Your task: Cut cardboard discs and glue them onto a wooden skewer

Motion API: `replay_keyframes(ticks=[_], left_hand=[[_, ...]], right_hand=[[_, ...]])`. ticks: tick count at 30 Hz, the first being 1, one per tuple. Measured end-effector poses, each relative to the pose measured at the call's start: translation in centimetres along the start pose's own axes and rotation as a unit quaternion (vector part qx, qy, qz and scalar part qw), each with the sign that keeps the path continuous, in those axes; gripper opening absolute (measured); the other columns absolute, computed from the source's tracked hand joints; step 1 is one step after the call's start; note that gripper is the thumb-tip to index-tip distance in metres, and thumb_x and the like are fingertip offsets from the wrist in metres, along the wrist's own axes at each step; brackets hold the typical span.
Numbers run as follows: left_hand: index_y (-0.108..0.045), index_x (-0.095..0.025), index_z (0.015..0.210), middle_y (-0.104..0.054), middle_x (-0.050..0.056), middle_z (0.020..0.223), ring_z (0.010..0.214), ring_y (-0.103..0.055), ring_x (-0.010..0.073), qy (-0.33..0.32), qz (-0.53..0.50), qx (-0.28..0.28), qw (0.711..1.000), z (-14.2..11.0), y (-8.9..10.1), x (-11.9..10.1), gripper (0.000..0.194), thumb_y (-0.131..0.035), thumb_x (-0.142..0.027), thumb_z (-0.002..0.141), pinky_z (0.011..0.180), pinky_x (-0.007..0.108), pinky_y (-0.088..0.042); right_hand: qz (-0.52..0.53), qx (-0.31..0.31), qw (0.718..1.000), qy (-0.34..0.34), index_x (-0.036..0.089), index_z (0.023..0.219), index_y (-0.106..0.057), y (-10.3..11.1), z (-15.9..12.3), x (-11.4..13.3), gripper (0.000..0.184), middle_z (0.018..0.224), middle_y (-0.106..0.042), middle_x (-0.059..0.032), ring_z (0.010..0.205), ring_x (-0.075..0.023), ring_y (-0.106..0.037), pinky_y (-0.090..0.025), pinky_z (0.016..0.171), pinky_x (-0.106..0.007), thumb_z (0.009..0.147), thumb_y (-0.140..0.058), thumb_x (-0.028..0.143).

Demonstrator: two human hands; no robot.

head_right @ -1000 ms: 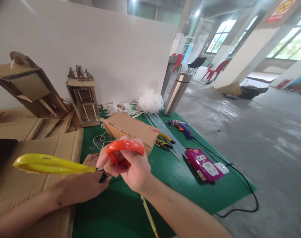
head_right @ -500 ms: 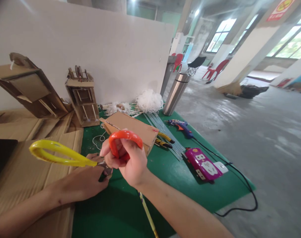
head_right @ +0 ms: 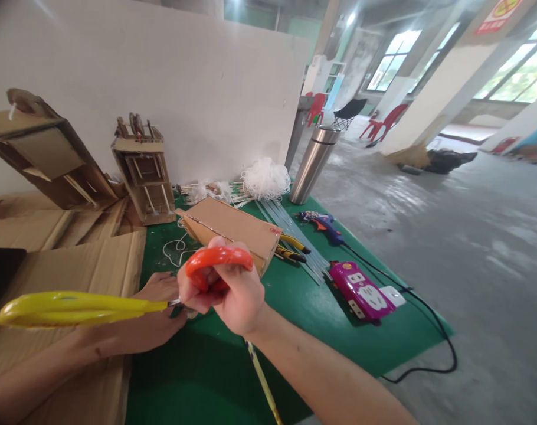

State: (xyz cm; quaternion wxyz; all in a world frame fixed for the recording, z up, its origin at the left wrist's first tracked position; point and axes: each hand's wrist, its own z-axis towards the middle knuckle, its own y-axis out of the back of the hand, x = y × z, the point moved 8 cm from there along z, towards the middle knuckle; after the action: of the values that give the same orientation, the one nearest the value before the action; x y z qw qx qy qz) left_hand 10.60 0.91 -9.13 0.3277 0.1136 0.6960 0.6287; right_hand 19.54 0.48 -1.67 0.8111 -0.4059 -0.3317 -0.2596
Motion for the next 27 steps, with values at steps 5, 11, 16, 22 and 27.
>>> replay_keyframes(ticks=[5, 11, 16, 22, 27], left_hand=[[-0.060, -0.019, 0.078, -0.068, 0.005, 0.088, 0.087, -0.060, 0.0221, -0.016, 0.019, 0.050, 0.998, 0.0, 0.0, -0.4, 0.020, -0.044, -0.015, 0.087, 0.083, 0.036, -0.046], [-0.060, -0.020, 0.089, -0.069, 0.005, 0.097, 0.093, -0.058, 0.0220, -0.017, 0.018, 0.043, 0.999, -0.1, -0.5, 0.4, 0.019, -0.042, -0.019, 0.091, 0.091, 0.038, -0.042], [-0.061, -0.021, 0.084, -0.070, 0.001, 0.094, 0.093, -0.059, 0.0209, -0.028, -0.007, 0.034, 0.999, -0.2, -1.1, 0.8, 0.018, -0.043, -0.016, 0.088, 0.092, 0.039, -0.039], [-0.062, -0.019, 0.085, -0.073, 0.004, 0.095, 0.095, -0.062, 0.0232, 0.001, -0.043, 0.078, 0.996, 0.2, -0.6, 0.1, 0.018, -0.046, -0.011, 0.083, 0.095, 0.045, -0.037], [-0.062, -0.019, 0.085, -0.072, 0.005, 0.093, 0.092, -0.062, 0.0237, -0.003, -0.041, 0.078, 0.996, 0.2, -0.5, 0.2, 0.017, -0.049, -0.009, 0.080, 0.094, 0.044, -0.039]], right_hand=[[0.006, 0.002, 1.000, 0.027, 0.019, 0.059, -0.062, 0.2, 0.6, 0.6, 0.048, 0.044, -0.039, 0.0049, 0.035, -0.0072, -0.026, -0.024, 0.037, -0.022, 0.091, -0.049, 0.053], [0.012, 0.005, 1.000, -0.005, 0.019, 0.051, -0.057, 0.5, 1.2, 0.4, 0.056, 0.041, -0.039, 0.0046, 0.033, -0.0070, -0.026, -0.025, 0.035, -0.021, 0.089, -0.049, 0.060], [0.020, 0.035, 0.999, 0.002, 0.020, 0.054, -0.059, 0.6, 1.2, 0.5, 0.057, 0.041, -0.038, 0.0056, 0.031, -0.0068, -0.025, -0.025, 0.034, -0.021, 0.092, -0.044, 0.060], [0.021, 0.051, 0.998, -0.017, 0.021, 0.051, -0.056, 0.0, 1.1, -0.1, 0.058, 0.038, -0.034, 0.0061, 0.032, -0.0074, -0.024, -0.025, 0.035, -0.022, 0.089, -0.046, 0.062], [0.023, 0.030, 0.999, -0.004, 0.020, 0.053, -0.058, -0.2, 1.0, 0.0, 0.052, 0.040, -0.035, 0.0058, 0.033, -0.0071, -0.023, -0.024, 0.035, -0.022, 0.092, -0.048, 0.053]])
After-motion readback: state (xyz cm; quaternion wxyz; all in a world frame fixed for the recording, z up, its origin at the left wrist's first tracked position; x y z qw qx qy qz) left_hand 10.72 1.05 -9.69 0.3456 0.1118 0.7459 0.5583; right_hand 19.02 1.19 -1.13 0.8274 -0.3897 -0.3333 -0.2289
